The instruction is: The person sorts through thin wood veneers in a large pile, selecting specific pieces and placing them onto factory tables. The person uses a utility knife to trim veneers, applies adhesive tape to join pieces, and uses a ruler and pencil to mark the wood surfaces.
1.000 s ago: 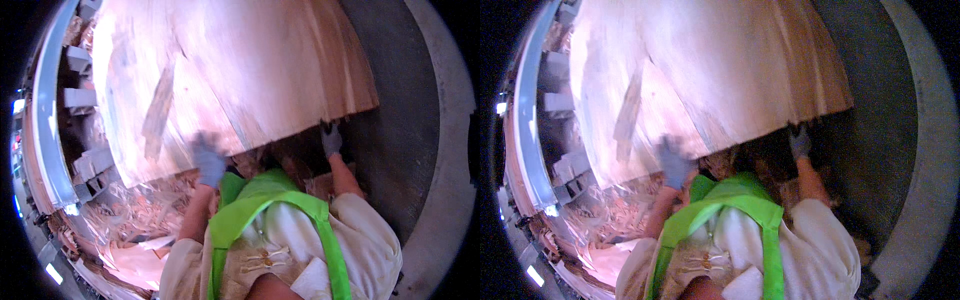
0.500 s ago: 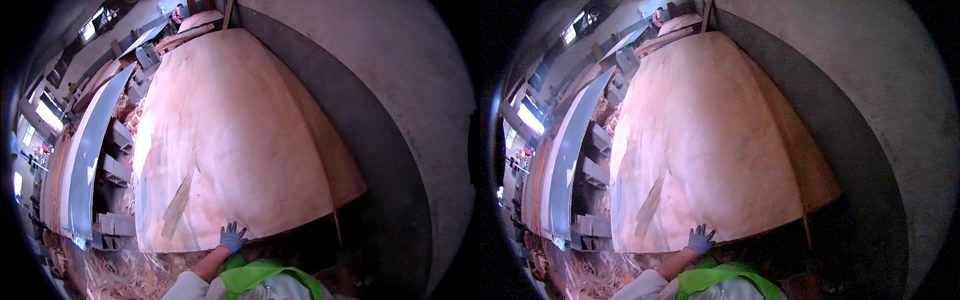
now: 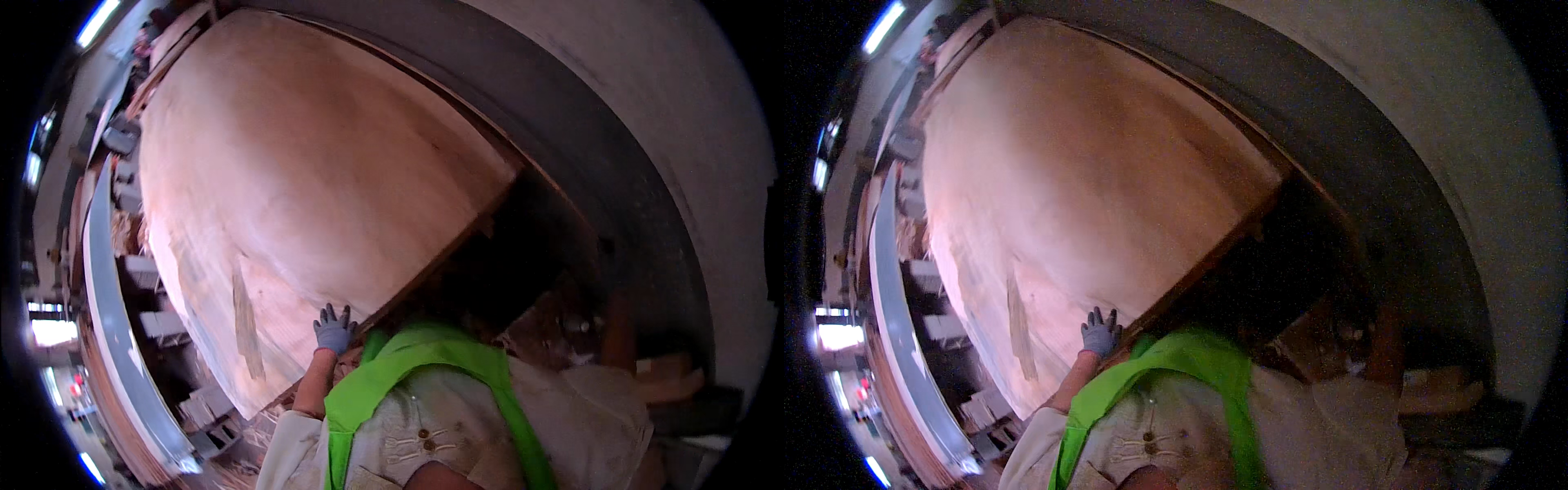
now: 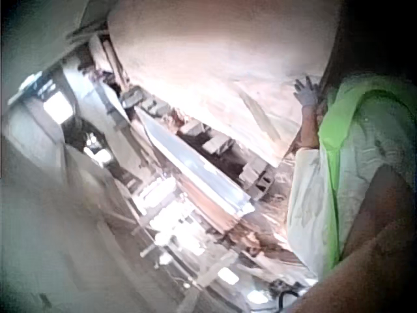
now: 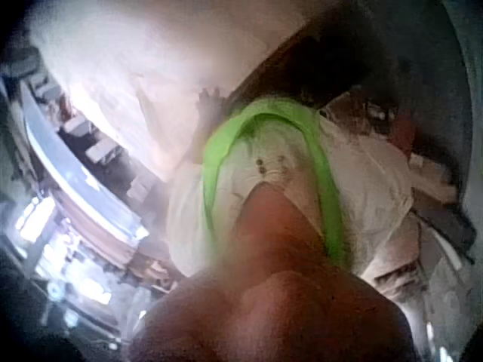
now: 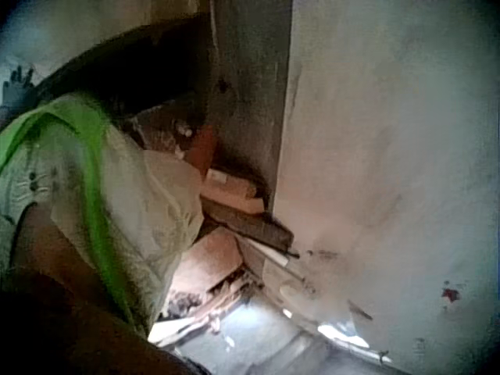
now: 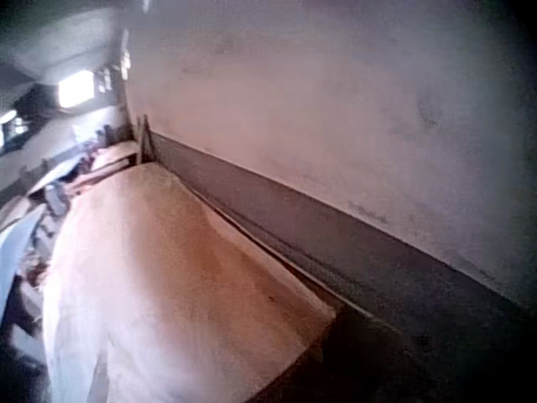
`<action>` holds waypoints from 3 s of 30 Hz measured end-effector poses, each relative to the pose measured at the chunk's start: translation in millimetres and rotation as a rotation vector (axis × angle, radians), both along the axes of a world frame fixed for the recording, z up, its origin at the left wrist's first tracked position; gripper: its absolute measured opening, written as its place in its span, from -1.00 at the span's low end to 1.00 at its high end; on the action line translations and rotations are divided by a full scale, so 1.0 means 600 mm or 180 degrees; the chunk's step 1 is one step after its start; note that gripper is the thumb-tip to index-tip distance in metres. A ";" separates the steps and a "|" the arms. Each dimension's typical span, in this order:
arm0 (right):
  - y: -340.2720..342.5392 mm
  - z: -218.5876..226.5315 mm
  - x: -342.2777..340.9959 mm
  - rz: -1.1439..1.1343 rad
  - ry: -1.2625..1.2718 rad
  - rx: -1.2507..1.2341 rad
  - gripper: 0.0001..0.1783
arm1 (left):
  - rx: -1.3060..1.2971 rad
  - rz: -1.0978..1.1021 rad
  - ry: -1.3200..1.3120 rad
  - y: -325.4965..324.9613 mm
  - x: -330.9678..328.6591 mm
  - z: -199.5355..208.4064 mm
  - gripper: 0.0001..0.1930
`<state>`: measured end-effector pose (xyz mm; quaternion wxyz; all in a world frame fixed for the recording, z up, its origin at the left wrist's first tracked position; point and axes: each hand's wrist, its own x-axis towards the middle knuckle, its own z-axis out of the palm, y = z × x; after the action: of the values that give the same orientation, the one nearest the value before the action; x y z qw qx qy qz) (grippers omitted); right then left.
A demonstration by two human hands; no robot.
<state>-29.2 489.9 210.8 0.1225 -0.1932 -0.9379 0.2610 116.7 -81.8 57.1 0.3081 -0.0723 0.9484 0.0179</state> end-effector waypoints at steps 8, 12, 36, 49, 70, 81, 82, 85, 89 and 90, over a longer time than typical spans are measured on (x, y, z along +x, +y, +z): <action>-0.034 -0.116 0.024 0.0208 -0.0572 0.0407 -0.53 | 0.0004 -0.0099 -0.0031 0.003 -0.008 0.000 -0.42; -0.113 -0.288 0.099 0.0594 -0.1271 0.0577 -0.52 | -0.0001 -0.0142 -0.0062 0.001 -0.012 -0.011 -0.41; -0.304 -0.124 0.137 0.0838 -0.1203 -0.2687 -0.48 | 0.0077 -0.0136 -0.0088 -0.004 -0.023 0.004 -0.39; -0.050 -0.291 0.196 -0.0929 -0.1190 -0.0408 -0.44 | 0.0079 -0.0673 0.0017 0.010 -0.051 0.001 -0.38; -0.079 -0.348 0.199 0.0532 -0.1523 -0.0230 -0.50 | 0.0588 0.0013 0.0401 -0.019 -0.035 0.042 -0.52; -0.266 -0.313 0.109 0.0984 -0.1447 -0.0111 -0.53 | -0.0948 0.3377 0.0937 -0.374 0.063 0.038 0.03; -0.285 -0.308 0.106 0.0988 -0.1471 -0.0068 -0.53 | -0.0885 0.3354 0.0877 -0.391 0.064 0.041 0.04; -0.346 -0.290 0.117 0.1106 -0.1596 0.0000 -0.54 | -0.0777 0.3235 0.0631 -0.420 0.083 0.045 -0.03; -0.403 -0.258 0.125 0.1221 -0.1632 0.0036 -0.55 | -0.0604 0.2717 0.1023 -0.457 0.092 0.019 -0.43; -0.421 -0.255 0.137 0.1274 -0.1660 0.0023 -0.56 | -0.0570 0.2517 0.1209 -0.468 0.102 0.019 -0.54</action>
<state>53.2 237.5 57.6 -0.1748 -0.0649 -0.9579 0.2182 177.9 -362.3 68.7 0.0905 -0.4512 0.8854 0.0651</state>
